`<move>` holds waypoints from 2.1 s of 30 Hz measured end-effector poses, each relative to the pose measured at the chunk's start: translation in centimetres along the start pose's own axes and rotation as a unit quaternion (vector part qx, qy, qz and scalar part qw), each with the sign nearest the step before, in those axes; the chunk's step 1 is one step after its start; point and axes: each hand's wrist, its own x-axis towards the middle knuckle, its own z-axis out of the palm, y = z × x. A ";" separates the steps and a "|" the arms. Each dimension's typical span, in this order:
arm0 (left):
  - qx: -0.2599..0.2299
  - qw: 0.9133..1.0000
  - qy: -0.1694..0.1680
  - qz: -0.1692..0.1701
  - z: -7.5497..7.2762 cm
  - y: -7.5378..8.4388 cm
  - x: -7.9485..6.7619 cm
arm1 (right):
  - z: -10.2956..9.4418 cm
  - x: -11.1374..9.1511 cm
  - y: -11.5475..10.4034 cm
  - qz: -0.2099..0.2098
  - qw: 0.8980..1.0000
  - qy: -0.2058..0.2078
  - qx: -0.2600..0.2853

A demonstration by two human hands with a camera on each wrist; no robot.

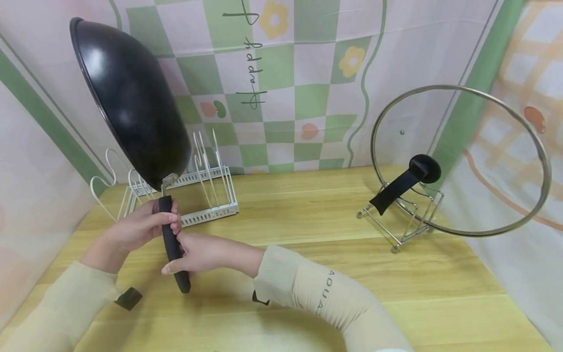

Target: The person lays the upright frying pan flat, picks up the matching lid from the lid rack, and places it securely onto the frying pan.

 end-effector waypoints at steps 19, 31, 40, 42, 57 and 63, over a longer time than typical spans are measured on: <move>0.028 0.999 0.024 0.000 1.5 0.4 1.4 | -1.3 -1.1 0.2 -0.016 0.999 0.006 -0.031; 0.028 0.999 0.043 0.000 2.9 0.9 2.2 | -1.7 -1.9 0.2 -0.026 0.998 0.008 -0.063; 0.013 0.999 0.025 0.022 3.6 0.7 2.9 | -1.9 -2.4 0.4 -0.052 0.995 0.002 -0.087; 0.007 0.999 0.028 0.022 3.7 0.6 3.1 | -2.0 -2.5 0.5 -0.052 0.995 0.002 -0.085; 0.009 0.999 -0.019 0.030 4.0 0.6 3.7 | -2.2 -3.1 0.8 -0.097 0.993 -0.019 -0.067; 0.032 0.999 -0.023 0.009 4.4 1.0 3.9 | -2.1 -3.4 1.1 -0.104 0.994 -0.029 -0.034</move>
